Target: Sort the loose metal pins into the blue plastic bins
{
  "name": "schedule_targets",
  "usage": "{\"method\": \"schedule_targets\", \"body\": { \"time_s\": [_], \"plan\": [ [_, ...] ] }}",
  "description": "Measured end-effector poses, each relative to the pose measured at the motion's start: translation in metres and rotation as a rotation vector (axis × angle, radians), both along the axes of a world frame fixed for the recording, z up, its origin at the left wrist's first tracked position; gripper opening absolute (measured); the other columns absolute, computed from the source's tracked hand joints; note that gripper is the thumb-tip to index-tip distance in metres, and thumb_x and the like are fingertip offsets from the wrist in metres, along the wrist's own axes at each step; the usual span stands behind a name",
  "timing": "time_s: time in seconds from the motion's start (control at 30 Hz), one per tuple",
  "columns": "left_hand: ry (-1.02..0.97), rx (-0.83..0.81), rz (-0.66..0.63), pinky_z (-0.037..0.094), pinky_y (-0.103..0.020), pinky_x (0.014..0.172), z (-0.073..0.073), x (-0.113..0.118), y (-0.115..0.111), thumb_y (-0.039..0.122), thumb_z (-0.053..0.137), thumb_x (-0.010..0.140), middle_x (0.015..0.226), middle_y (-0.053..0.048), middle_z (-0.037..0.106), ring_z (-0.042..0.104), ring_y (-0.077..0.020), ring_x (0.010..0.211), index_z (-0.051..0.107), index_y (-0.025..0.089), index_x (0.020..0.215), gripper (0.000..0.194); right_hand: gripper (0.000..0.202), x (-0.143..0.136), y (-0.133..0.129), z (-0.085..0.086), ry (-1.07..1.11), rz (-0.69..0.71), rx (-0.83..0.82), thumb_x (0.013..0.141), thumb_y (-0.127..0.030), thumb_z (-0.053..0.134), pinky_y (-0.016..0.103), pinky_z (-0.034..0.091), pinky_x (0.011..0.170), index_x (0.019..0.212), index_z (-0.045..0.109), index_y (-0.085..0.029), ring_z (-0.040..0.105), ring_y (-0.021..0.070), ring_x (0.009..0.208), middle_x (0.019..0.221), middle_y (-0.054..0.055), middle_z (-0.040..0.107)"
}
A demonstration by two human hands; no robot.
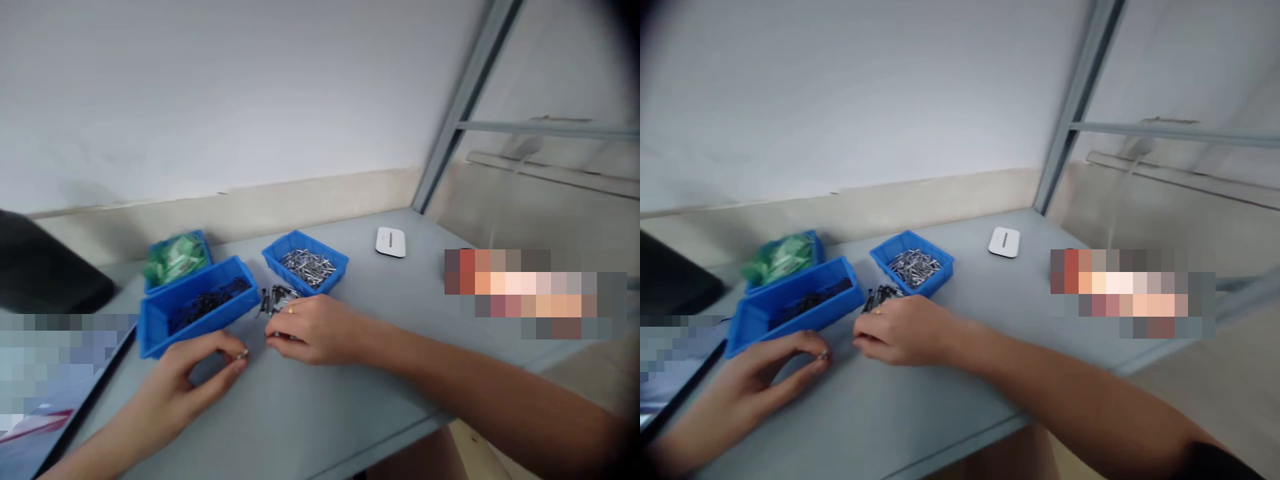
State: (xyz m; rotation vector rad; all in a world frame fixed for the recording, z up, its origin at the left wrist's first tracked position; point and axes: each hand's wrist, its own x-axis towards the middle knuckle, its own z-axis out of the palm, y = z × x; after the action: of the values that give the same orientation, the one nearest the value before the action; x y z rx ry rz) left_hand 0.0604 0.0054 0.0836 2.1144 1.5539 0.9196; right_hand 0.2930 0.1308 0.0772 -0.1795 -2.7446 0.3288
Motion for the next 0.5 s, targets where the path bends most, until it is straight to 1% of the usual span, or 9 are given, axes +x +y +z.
{"method": "schedule_targets", "body": {
  "time_s": [0.03,0.17,0.2,0.27,0.4,0.5],
  "plan": [
    [-0.028,0.025,0.002,0.060,-0.019,0.063,0.000,0.000,0.001,0.036,0.067,0.096,0.076,0.003,0.081,0.076,-0.0171,0.066,0.076,0.027,0.087,0.016,0.022,0.001,0.000,-0.001,0.020,-0.004,-0.016,0.111,-0.030,0.055,0.027,0.047,0.074,0.105,0.072,-0.016,0.071,0.0161,0.085,0.091,0.004,0.079],
    [-0.022,-0.038,0.007,0.060,-0.020,0.066,0.000,0.005,-0.001,0.031,0.066,0.096,0.076,0.004,0.080,0.074,-0.0155,0.068,0.075,0.026,0.086,0.014,0.023,0.005,-0.001,-0.002,0.144,0.014,-0.045,0.112,-0.030,0.055,0.027,0.049,0.080,0.102,0.072,-0.017,0.072,0.0160,0.087,0.092,0.004,0.079],
    [-0.011,-0.058,0.008,0.060,-0.021,0.067,0.001,0.006,-0.001,0.030,0.066,0.096,0.076,0.004,0.080,0.074,-0.0150,0.068,0.075,0.026,0.085,0.014,0.023,0.005,-0.002,-0.002,0.187,0.021,-0.045,0.111,-0.028,0.055,0.027,0.049,0.078,0.100,0.072,-0.017,0.071,0.0157,0.084,0.090,0.004,0.079],
    [0.005,-0.095,0.007,0.060,-0.021,0.068,0.004,0.009,-0.002,0.031,0.065,0.096,0.077,0.004,0.080,0.075,-0.0149,0.070,0.075,0.026,0.085,0.016,0.024,0.006,-0.004,-0.001,0.266,0.019,-0.052,0.111,-0.027,0.054,0.026,0.047,0.072,0.098,0.072,-0.018,0.067,0.0144,0.075,0.080,0.002,0.074],
    [0.041,-0.141,-0.022,0.060,-0.023,0.068,0.006,0.011,-0.002,0.034,0.062,0.098,0.080,0.001,0.081,0.076,-0.0158,0.072,0.074,0.025,0.087,0.018,0.028,0.007,-0.009,-0.001,0.303,0.032,-0.030,0.113,-0.027,0.051,0.026,0.045,0.067,0.094,0.070,-0.019,0.064,0.0133,0.069,0.074,0.000,0.071],
    [0.044,-0.136,-0.062,0.058,-0.023,0.066,0.002,0.008,-0.004,0.032,0.063,0.100,0.079,0.002,0.080,0.074,-0.0152,0.070,0.073,0.025,0.087,0.017,0.028,0.007,-0.011,-0.002,0.279,0.053,-0.010,0.114,-0.029,0.049,0.027,0.046,0.069,0.096,0.069,-0.019,0.066,0.0138,0.072,0.077,0.000,0.073]
  ]
}}
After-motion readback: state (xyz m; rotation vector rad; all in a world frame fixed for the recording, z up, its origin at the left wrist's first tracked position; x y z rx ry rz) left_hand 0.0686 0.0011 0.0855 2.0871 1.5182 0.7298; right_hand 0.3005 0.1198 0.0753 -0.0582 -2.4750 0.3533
